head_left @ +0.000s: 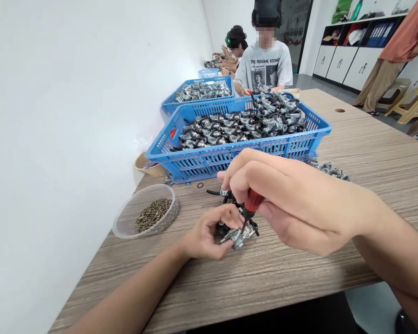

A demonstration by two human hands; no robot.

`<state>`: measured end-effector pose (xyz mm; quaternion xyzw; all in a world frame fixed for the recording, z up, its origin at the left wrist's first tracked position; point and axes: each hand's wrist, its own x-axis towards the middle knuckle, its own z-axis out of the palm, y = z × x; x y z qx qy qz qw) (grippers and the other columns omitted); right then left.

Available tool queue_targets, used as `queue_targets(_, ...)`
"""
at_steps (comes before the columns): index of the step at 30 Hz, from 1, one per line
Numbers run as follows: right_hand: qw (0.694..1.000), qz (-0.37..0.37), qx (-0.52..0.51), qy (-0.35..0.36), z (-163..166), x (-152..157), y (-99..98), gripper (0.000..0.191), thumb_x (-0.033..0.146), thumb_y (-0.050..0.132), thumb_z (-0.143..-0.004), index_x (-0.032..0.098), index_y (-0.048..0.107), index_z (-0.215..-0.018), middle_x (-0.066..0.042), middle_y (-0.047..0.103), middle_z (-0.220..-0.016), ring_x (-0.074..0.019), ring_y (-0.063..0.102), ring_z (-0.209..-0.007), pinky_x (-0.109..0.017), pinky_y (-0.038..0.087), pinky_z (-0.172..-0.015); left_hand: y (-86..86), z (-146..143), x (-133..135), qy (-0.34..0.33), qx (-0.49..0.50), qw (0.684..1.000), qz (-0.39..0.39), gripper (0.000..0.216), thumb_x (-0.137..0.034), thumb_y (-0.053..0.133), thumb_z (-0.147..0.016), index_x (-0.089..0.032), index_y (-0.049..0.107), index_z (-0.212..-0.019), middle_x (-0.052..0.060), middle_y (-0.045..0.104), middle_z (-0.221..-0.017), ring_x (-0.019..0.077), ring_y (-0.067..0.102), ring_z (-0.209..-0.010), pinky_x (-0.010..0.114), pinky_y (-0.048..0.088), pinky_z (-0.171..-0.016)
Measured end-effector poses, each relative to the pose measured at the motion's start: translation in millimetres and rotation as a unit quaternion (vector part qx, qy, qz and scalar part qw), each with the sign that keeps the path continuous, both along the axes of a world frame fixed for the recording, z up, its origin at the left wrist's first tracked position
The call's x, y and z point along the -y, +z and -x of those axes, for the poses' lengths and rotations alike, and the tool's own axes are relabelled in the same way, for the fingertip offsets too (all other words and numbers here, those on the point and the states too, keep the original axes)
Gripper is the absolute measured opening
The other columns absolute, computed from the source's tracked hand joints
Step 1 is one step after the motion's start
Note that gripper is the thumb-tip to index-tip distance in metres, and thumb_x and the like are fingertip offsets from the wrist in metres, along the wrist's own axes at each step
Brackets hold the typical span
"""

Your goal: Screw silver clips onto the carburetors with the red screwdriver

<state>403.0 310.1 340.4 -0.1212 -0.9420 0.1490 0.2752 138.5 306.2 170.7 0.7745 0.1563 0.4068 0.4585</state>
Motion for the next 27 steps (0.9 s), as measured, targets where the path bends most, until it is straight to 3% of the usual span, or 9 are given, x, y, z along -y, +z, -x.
queue_targets(3, 0.994, 0.095, -0.003, 0.058, -5.1, 1.7, 5.3, 0.027, 0.003, 0.041, -0.096, 0.021, 0.049, -0.115, -0.011, 0.061, -0.123, -0.0213, 0.061, -0.119, -0.037, 0.057, -0.101, -1.4, -2.8, -1.1, -0.012, 0.031, 0.999, -0.009, 0.026, -0.013, 0.081, -0.085, -0.022, 0.063, -0.102, 0.005, 0.073, -0.101, 0.0226, 0.077, -0.097, 0.038, 0.065, -0.091)
queue_targets(9, 0.982, 0.172, 0.016, 0.072, -14.9, -2.0, 9.4, 0.034, -0.004, 0.043, -0.1, 0.015, 0.054, -0.126, -0.007, 0.066, -0.118, -0.015, 0.063, -0.103, -0.031, 0.058, -0.094, -4.2, -1.5, -2.1, -0.024, 0.03, 0.999, -0.011, 0.028, -0.011, 0.079, -0.087, -0.022, 0.064, -0.108, 0.007, 0.073, -0.105, 0.0224, 0.077, -0.099, 0.038, 0.065, -0.092)
queue_targets(13, 0.988, 0.154, -0.01, 0.022, -12.7, -6.1, 6.5, 0.02, 0.011, 0.052, -0.112, 0.015, 0.057, -0.13, -0.008, 0.073, -0.122, -0.0145, 0.07, -0.104, -0.028, 0.058, -0.089, -6.4, -1.4, -2.5, -0.027, 0.023, 0.999, -0.014, 0.029, -0.01, 0.077, -0.087, -0.022, 0.064, -0.109, 0.008, 0.074, -0.105, 0.0219, 0.076, -0.097, 0.038, 0.065, -0.091)
queue_targets(17, 0.997, 0.066, -0.045, -0.009, 2.0, -6.3, -3.5, 0.007, 0.021, 0.065, -0.112, 0.018, 0.062, -0.119, -0.001, 0.074, -0.107, -0.0129, 0.069, -0.092, -0.026, 0.053, -0.082, -4.7, 1.6, -2.2, -0.006, 0.0, 0.999, -0.033, 0.028, -0.01, 0.076, -0.083, -0.022, 0.065, -0.106, 0.007, 0.075, -0.104, 0.0223, 0.076, -0.095, 0.037, 0.064, -0.09)
queue_targets(21, 0.993, -0.031, -0.096, -0.056, 17.1, -2.3, -14.4, 0.021, 0.036, 0.064, -0.113, 0.021, 0.062, -0.097, 0.005, 0.064, -0.086, -0.0107, 0.056, -0.071, -0.027, 0.038, -0.061, -2.8, 3.6, -0.8, 0.019, -0.04, 0.998, -0.054, 0.031, -0.013, 0.079, -0.081, -0.022, 0.067, -0.108, 0.007, 0.078, -0.106, 0.023, 0.077, -0.093, 0.036, 0.065, -0.09)
queue_targets(23, 0.991, -0.059, -0.076, -0.095, 18.3, -1.3, -16.3, 0.021, 0.034, 0.059, -0.114, 0.022, 0.058, -0.098, 0.004, 0.061, -0.085, -0.0121, 0.053, -0.069, -0.029, 0.035, -0.059, -3.4, 1.6, -0.5, 0.016, -0.012, 0.999, -0.045, 0.031, -0.014, 0.079, -0.082, -0.023, 0.067, -0.109, 0.006, 0.079, -0.102, 0.0222, 0.077, -0.09, 0.035, 0.065, -0.088)
queue_targets(25, 0.993, -0.043, -0.044, -0.1, 14.4, -1.4, -14.6, 0.009, 0.028, 0.055, -0.113, 0.021, 0.055, -0.107, 0.0, 0.065, -0.097, -0.0154, 0.058, -0.079, -0.029, 0.042, -0.066, -4.2, -1.2, -0.8, 0.007, 0.02, 0.999, -0.037, 0.029, -0.012, 0.079, -0.082, -0.022, 0.067, -0.107, 0.007, 0.078, -0.099, 0.0222, 0.077, -0.089, 0.035, 0.064, -0.087)
queue_targets(27, 0.998, 0.027, -0.029, -0.055, 7.7, -1.8, -10.4, 0.005, 0.019, 0.05, -0.111, 0.02, 0.051, -0.116, -0.008, 0.067, -0.114, -0.0189, 0.063, -0.095, -0.033, 0.052, -0.079, -4.2, -3.0, -1.4, -0.002, 0.034, 0.999, -0.036, 0.03, -0.01, 0.079, -0.08, -0.021, 0.067, -0.105, 0.007, 0.076, -0.1, 0.023, 0.078, -0.093, 0.035, 0.064, -0.089)
